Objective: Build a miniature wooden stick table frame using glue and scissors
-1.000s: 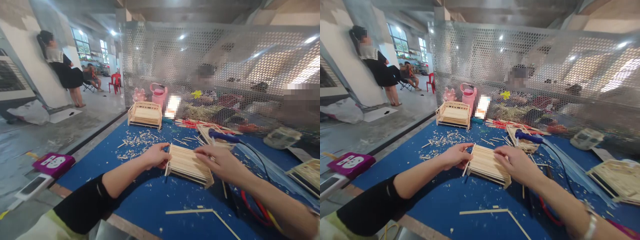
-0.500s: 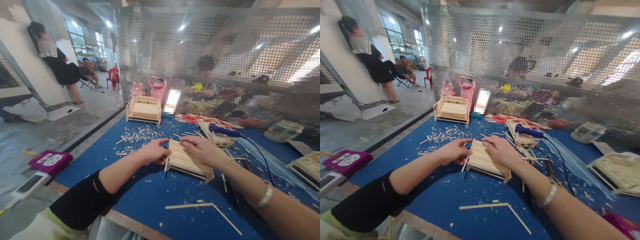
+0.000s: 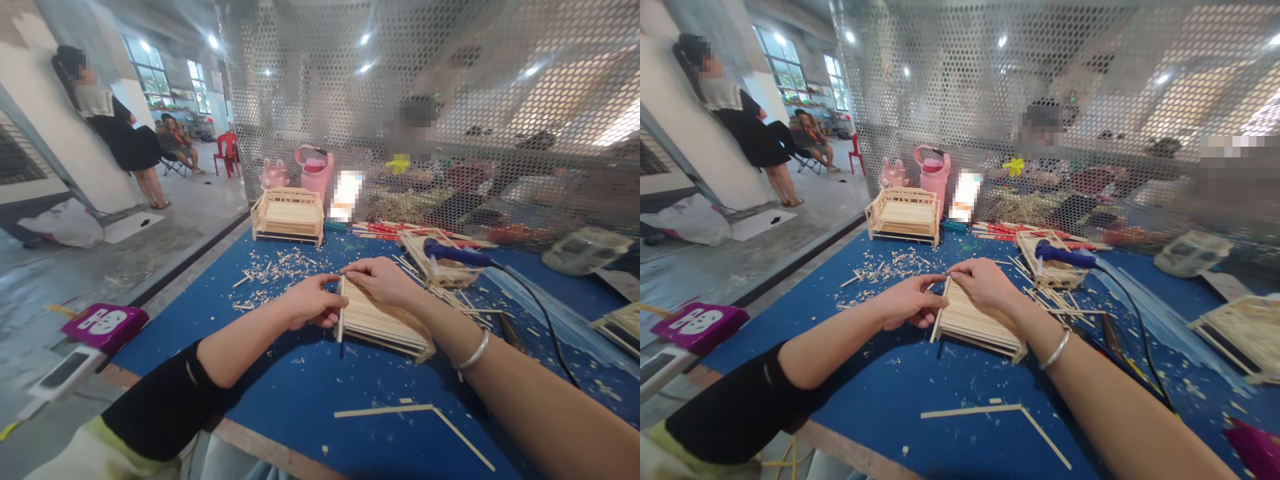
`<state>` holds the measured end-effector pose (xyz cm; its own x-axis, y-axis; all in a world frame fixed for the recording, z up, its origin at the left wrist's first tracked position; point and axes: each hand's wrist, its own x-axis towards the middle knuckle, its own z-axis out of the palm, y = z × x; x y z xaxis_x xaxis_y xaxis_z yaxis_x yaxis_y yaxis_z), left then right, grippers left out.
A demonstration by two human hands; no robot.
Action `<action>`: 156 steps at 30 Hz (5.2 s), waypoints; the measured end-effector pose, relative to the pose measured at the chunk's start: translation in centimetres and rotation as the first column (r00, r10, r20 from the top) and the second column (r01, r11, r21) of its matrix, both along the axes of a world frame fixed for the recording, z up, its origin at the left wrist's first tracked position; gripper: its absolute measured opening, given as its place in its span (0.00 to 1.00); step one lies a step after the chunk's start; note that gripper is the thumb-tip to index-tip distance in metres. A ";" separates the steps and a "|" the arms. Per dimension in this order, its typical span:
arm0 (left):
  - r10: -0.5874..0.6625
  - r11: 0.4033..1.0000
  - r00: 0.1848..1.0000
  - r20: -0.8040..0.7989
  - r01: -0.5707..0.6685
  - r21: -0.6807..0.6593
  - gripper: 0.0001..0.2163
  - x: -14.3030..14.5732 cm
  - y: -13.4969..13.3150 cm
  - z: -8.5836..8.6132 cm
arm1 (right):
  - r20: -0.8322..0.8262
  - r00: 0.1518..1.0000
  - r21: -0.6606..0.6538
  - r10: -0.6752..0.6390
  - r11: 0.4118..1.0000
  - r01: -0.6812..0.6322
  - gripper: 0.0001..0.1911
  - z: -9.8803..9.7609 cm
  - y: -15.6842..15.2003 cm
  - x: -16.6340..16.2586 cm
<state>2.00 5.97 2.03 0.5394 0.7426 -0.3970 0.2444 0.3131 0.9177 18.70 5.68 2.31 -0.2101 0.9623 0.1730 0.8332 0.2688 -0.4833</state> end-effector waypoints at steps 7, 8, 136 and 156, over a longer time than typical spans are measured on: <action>0.002 1.000 1.000 0.007 -0.002 0.028 0.29 0.0 -0.1 -0.2 | -0.044 0.998 -0.007 -0.048 0.999 0.048 0.12 0.0 -0.2 -0.1; -0.001 1.000 1.000 0.009 0.000 0.031 0.28 0.0 -0.1 -0.2 | -0.047 0.998 -0.008 -0.050 0.999 0.050 0.12 0.0 -0.2 -0.1; 0.153 0.979 0.984 0.086 -0.163 0.124 0.15 1.6 1.6 -1.5 | 0.133 0.984 0.584 0.118 0.793 -0.174 0.08 -4.0 -8.9 -4.9; 0.209 0.934 0.977 0.037 -0.211 0.289 0.18 1.6 2.2 -2.1 | 0.097 0.987 0.589 0.130 0.792 -0.162 0.08 -4.4 -8.7 -4.8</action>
<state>3.65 8.19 -0.10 0.3602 0.9215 -0.1453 0.1968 0.0771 0.9774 13.88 -3.00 -2.10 -0.3636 0.6312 0.6851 0.7787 0.6096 -0.1483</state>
